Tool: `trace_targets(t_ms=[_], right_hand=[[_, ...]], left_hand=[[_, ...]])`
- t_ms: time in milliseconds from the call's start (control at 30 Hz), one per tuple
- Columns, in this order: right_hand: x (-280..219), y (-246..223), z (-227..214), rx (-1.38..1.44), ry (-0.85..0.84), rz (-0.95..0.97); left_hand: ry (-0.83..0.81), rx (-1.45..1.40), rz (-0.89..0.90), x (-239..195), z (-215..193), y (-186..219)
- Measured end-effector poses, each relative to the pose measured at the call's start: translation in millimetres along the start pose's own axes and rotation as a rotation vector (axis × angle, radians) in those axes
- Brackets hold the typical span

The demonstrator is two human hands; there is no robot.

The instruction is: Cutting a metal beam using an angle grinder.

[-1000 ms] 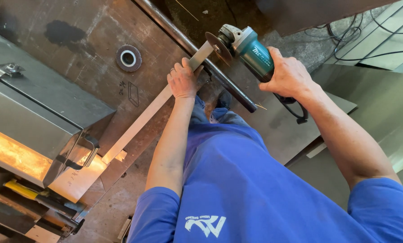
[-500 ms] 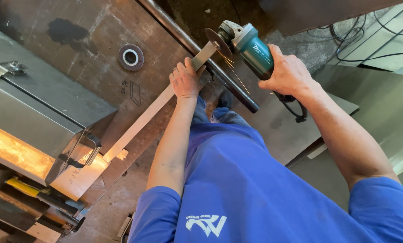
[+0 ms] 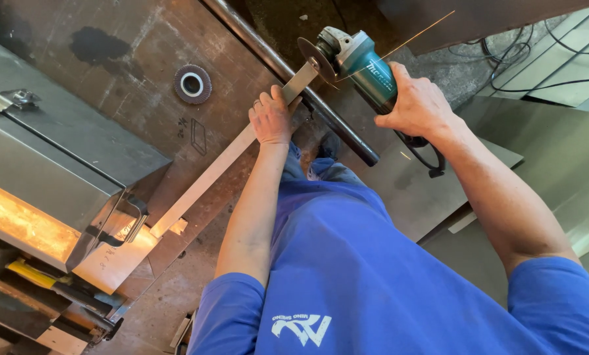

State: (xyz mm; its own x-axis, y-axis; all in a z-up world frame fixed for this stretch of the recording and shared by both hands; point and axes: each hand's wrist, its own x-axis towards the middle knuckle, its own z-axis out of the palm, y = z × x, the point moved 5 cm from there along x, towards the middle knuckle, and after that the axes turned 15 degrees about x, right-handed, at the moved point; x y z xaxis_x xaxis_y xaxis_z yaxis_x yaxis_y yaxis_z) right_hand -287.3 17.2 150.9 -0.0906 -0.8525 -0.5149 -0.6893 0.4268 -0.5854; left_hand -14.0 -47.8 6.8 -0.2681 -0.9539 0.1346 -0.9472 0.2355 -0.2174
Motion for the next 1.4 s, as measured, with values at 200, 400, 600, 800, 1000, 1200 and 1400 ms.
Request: trace_targets(t_ms=[200,400,600,800,1000,1200,1400], right_hand=[[4.9,-3.2,-1.4,-0.001,0.002,0.001],[6.3,-8.4,-1.7,0.002,0.009,-0.013],[2.8,-6.7,-3.1,-0.013,0.0,0.003],[-4.7,-1.0,-4.3,-0.012,-0.004,-0.007],[-10.4,5.2,-3.6,0.017,-0.01,0.009],[-16.5,5.0,-2.9,0.003,-0.012,0.03],[-16.7,12.8,1.3,-0.008,-0.011,0.027]], left_hand=[[0.002,0.009,0.0,0.4,1.4,1.2],[0.009,0.025,0.011,0.5,1.0,-1.6],[0.006,0.015,0.009,0.4,-2.1,-1.6],[0.022,0.002,0.0,0.1,-1.8,-0.9],[0.01,-0.006,-0.009,0.8,-0.4,0.2],[0.04,0.006,0.007,-0.4,-1.8,-0.4],[0.03,-0.01,0.006,-0.5,0.1,-0.4]])
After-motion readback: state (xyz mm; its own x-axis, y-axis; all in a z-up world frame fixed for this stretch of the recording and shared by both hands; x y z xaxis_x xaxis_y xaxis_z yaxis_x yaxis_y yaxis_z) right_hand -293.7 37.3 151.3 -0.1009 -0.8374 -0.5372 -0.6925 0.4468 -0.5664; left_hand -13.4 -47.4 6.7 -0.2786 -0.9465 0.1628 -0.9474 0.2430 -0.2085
